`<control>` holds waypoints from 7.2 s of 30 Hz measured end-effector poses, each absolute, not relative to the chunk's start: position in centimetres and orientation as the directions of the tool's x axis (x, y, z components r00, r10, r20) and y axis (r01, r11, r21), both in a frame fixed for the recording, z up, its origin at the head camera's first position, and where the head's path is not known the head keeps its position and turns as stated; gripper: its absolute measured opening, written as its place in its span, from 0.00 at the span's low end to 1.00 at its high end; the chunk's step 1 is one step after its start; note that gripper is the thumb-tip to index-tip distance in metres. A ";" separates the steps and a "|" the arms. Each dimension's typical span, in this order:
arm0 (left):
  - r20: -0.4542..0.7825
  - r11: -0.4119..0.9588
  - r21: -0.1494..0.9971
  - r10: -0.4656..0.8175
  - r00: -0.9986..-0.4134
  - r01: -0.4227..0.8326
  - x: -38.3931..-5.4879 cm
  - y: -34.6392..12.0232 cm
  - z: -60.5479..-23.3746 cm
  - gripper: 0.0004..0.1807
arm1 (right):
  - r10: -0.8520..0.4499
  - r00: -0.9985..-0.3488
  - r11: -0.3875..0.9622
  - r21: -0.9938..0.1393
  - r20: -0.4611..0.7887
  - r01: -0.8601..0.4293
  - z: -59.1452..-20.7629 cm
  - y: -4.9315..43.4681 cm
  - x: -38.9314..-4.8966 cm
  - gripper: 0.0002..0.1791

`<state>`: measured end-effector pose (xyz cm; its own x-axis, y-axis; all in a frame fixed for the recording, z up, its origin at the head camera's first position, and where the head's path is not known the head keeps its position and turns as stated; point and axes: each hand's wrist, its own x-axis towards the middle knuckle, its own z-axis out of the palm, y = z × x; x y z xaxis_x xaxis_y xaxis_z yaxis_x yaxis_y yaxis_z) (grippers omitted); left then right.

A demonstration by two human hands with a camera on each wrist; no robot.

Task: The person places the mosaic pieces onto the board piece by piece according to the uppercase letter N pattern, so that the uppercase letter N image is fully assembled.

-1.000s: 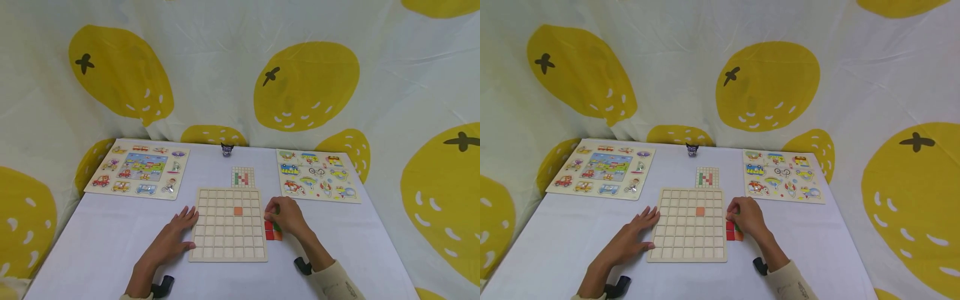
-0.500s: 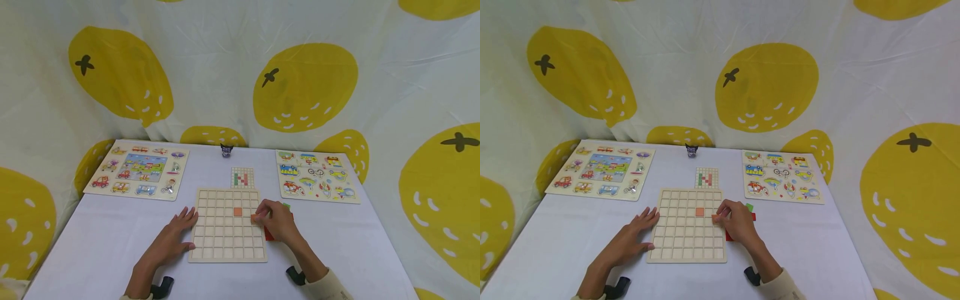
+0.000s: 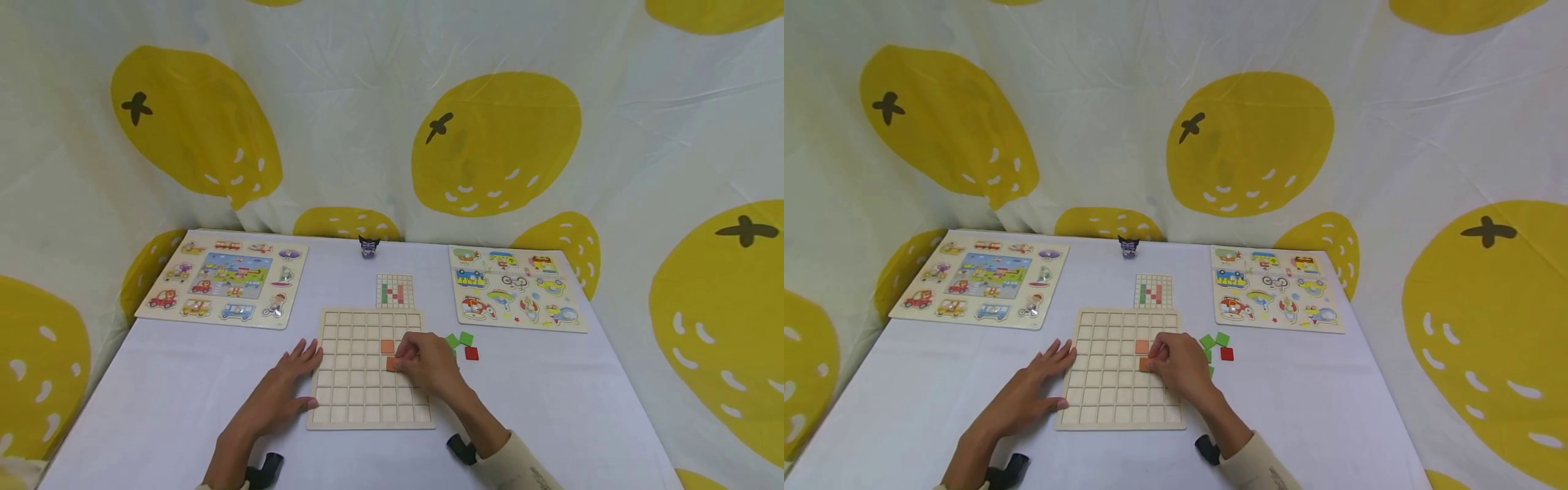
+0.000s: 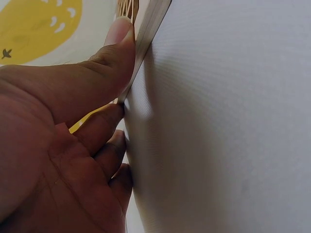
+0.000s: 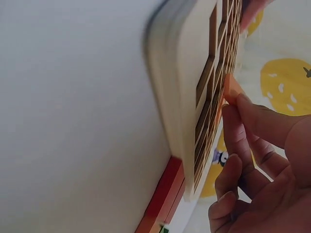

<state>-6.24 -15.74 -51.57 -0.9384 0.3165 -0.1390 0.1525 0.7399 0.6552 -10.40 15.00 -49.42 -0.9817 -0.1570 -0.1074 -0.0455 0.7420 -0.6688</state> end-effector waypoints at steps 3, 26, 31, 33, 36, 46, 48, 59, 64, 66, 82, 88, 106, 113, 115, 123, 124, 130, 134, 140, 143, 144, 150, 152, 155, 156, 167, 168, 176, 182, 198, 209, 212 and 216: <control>-0.142 0.740 0.656 0.313 -0.939 0.148 -6.2 -15.7 -51.6 0.53 | -0.165 -0.982 0.762 -0.644 -0.095 -0.065 -49.4 14.5 -10.6 0.11; -0.140 0.737 0.660 0.315 -0.939 0.148 -6.2 -15.7 -51.4 0.52 | -0.187 -0.977 0.806 -0.584 -0.104 -0.092 -49.4 13.8 -11.3 0.09; -0.138 0.736 0.659 0.318 -0.938 0.152 -6.1 -15.7 -51.3 0.52 | -0.189 -0.974 0.769 -0.635 -0.126 -0.067 -49.4 14.4 -11.1 0.06; -0.137 0.737 0.658 0.318 -0.938 0.154 -6.1 -15.6 -51.3 0.52 | -0.185 -0.975 0.754 -0.654 -0.121 -0.062 -49.3 14.7 -10.9 0.06; -0.135 0.738 0.656 0.319 -0.938 0.156 -6.1 -15.6 -51.3 0.52 | -0.168 -0.979 0.740 -0.670 -0.114 -0.049 -49.0 15.3 -10.6 0.06; -0.124 0.733 0.658 0.331 -0.935 0.173 -6.2 -15.8 -51.4 0.53 | -0.094 -0.989 0.714 -0.700 -0.112 0.012 -48.4 18.0 -9.6 0.08; -0.126 0.733 0.658 0.329 -0.936 0.169 -6.2 -15.8 -51.4 0.53 | -0.086 -0.991 0.714 -0.700 -0.103 0.011 -48.5 18.7 -9.4 0.08; -0.115 0.722 0.668 0.336 -0.935 0.177 -6.2 -15.9 -51.5 0.52 | 0.019 -0.989 0.745 -0.658 -0.145 0.111 -48.8 21.1 -8.4 0.10; -0.121 0.724 0.668 0.334 -0.935 0.172 -6.1 -15.9 -51.5 0.52 | 0.030 -0.987 0.760 -0.638 -0.161 0.127 -48.9 21.9 -7.9 0.13; -0.124 0.724 0.668 0.334 -0.934 0.171 -6.1 -15.9 -51.5 0.53 | 0.029 -0.986 0.767 -0.629 -0.163 0.127 -48.9 22.2 -7.8 0.14; -0.126 0.725 0.667 0.335 -0.934 0.170 -6.3 -16.0 -51.6 0.53 | 0.046 -0.981 0.808 -0.570 -0.188 0.147 -49.3 23.4 -6.2 0.12; -0.119 0.724 0.666 0.339 -0.933 0.178 -6.2 -16.0 -51.7 0.53 | 0.044 -0.986 0.833 -0.538 -0.162 0.125 -49.5 23.6 -5.8 0.13; -0.120 0.716 0.678 0.332 -0.936 0.167 -6.1 -16.0 -52.0 0.53 | 0.000 -0.989 0.818 -0.568 -0.151 0.086 -48.9 23.4 -5.5 0.15; -0.119 0.723 0.670 0.326 -0.938 0.166 -6.0 -16.0 -51.9 0.53 | -0.014 -0.987 0.772 -0.629 -0.161 0.092 -48.1 22.7 -5.7 0.12; -0.118 0.723 0.671 0.327 -0.938 0.167 -6.0 -16.0 -51.9 0.53 | -0.020 -0.988 0.763 -0.640 -0.156 0.086 -48.0 22.3 -5.9 0.11; -0.112 0.722 0.670 0.332 -0.937 0.175 -6.1 -16.0 -51.9 0.52 | -0.014 -0.989 0.717 -0.691 -0.150 0.095 -48.6 20.1 -6.3 0.11; -0.114 0.722 0.670 0.332 -0.936 0.175 -6.1 -16.0 -51.9 0.52 | -0.018 -0.988 0.711 -0.697 -0.154 0.096 -48.6 19.7 -6.4 0.11; -0.119 0.718 0.676 0.330 -0.937 0.167 -6.1 -16.0 -51.9 0.52 | -0.066 -0.985 0.698 -0.713 -0.158 0.067 -48.7 17.7 -6.6 0.09; -0.123 0.716 0.679 0.328 -0.937 0.161 -6.1 -16.1 -51.9 0.52 | -0.099 -0.983 0.693 -0.720 -0.153 0.042 -48.9 16.6 -6.8 0.09; -0.133 0.718 0.679 0.325 -0.936 0.153 -6.0 -16.1 -51.8 0.52 | -0.133 -0.978 0.701 -0.713 -0.160 0.022 -49.3 15.2 -7.1 0.10; -0.129 0.717 0.679 0.329 -0.935 0.159 -6.0 -16.1 -51.8 0.52 | -0.137 -0.979 0.716 -0.698 -0.154 0.009 -49.4 14.9 -7.4 0.10; -0.125 0.716 0.679 0.330 -0.935 0.162 -6.1 -16.1 -51.7 0.52 | -0.139 -0.979 0.720 -0.694 -0.150 0.004 -49.4 14.8 -7.5 0.10; -0.122 0.720 0.673 0.330 -0.936 0.166 -6.1 -16.0 -51.7 0.52 | -0.144 -0.981 0.743 -0.669 -0.127 -0.023 -49.6 14.5 -7.6 0.09; -0.126 0.721 0.674 0.328 -0.936 0.162 -6.1 -16.0 -51.6 0.52 | -0.138 -0.982 0.744 -0.668 -0.128 -0.017 -49.5 14.4 -7.6 0.09; -0.131 0.720 0.676 0.326 -0.936 0.156 -6.1 -16.0 -51.6 0.52 | -0.123 -0.984 0.741 -0.671 -0.132 -0.003 -49.4 14.1 -7.6 0.09; -0.132 0.718 0.678 0.324 -0.937 0.153 -6.1 -15.9 -51.6 0.52 | -0.117 -0.984 0.741 -0.671 -0.132 0.002 -49.4 14.1 -7.6 0.09; -0.133 0.722 0.677 0.312 -0.941 0.144 -6.1 -15.9 -51.7 0.53 | -0.110 -0.991 0.775 -0.631 -0.083 -0.033 -49.6 13.4 -7.8 0.09; -0.133 0.723 0.676 0.312 -0.941 0.144 -6.1 -15.9 -51.7 0.53 | -0.112 -0.990 0.780 -0.625 -0.081 -0.037 -49.6 13.4 -7.8 0.09; -0.140 0.720 0.681 0.309 -0.941 0.136 -6.0 -15.9 -51.6 0.53 | -0.139 -0.986 0.789 -0.612 -0.094 -0.052 -49.7 13.6 -8.2 0.09; -0.135 0.723 0.676 0.314 -0.940 0.145 -6.0 -16.0 -51.7 0.53 | -0.120 -0.986 0.771 -0.636 -0.115 -0.020 -49.6 14.5 -8.4 0.10; -0.112 0.709 0.683 0.340 -0.934 0.176 -6.1 -16.1 -51.5 0.52 | 0.067 -0.989 0.744 -0.654 -0.130 0.136 -48.5 21.0 -8.9 0.11; -0.121 0.710 0.685 0.330 -0.936 0.162 -6.1 -16.0 -51.5 0.53 | 0.010 -0.988 0.776 -0.622 -0.157 0.107 -49.5 21.0 -8.2 0.15; -0.126 0.711 0.686 0.326 -0.937 0.155 -6.1 -16.0 -51.5 0.53 | -0.009 -0.989 0.784 -0.615 -0.146 0.084 -49.8 20.8 -8.3 0.15; -0.126 0.713 0.684 0.323 -0.938 0.153 -6.1 -16.0 -51.6 0.53 | -0.024 -0.990 0.802 -0.594 -0.139 0.064 -49.8 20.6 -8.4 0.15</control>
